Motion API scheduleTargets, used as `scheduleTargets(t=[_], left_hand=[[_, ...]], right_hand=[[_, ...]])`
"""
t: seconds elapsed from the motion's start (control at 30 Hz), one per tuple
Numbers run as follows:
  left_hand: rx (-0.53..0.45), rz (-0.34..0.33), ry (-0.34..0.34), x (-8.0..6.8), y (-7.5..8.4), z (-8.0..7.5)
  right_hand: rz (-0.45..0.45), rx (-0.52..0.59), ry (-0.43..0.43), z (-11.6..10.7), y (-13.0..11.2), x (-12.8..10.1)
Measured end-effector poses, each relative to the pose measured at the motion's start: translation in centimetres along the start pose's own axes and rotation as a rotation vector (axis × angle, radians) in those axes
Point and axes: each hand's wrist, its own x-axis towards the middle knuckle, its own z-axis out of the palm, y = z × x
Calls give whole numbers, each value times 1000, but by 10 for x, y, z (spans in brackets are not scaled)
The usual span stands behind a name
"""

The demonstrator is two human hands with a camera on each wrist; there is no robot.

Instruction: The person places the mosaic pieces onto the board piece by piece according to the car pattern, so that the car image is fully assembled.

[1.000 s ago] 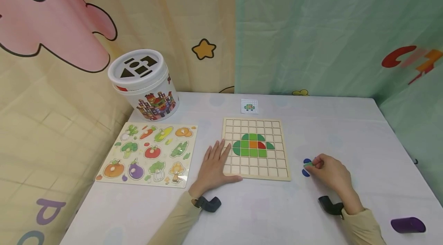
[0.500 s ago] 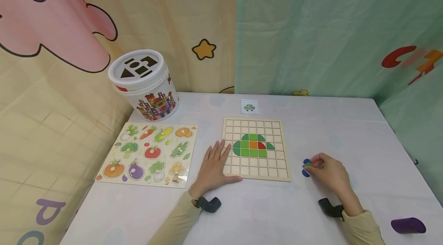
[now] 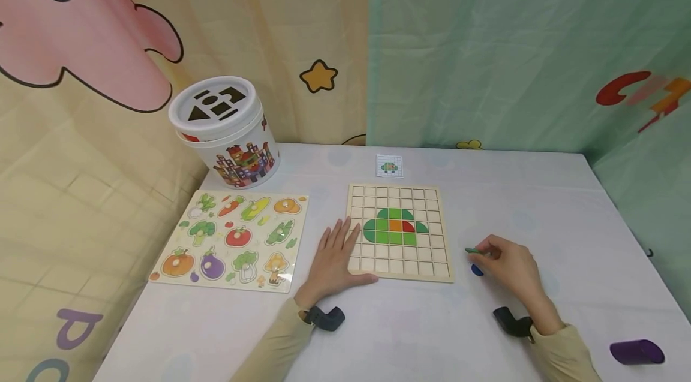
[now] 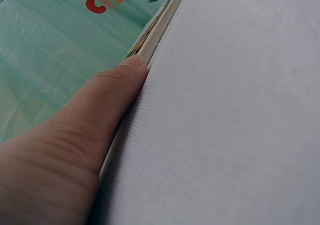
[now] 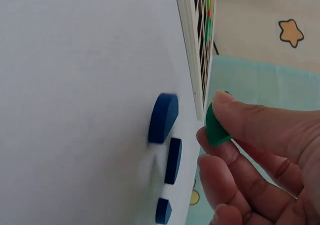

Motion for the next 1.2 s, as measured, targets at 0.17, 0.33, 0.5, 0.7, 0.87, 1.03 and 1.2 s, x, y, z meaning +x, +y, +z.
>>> scheduleTargets(t=[0.17,0.33,0.5,0.7,0.87,1.03,1.2], left_hand=[[8,-2,-2,0,-1,1],[8,1,5,1,-1,1],[-7,15,23,1,0,0],[-8,12,17,1,1,-1],[-11,15,21,2,1,-1],[-12,24,29,1,0,-1],[-13,21,26,1,0,0]], right_hand=[[-70,25,-34,11,-16,11],[-131,47,-98,26,-32,22],[-154,58,-164,36,-42,31],[-187,71,-221,39,-44,43],[-228,138,-251,39,-44,52],[-234,169,-279,40,-43,59],[-176,193,-297,41,-42,65]])
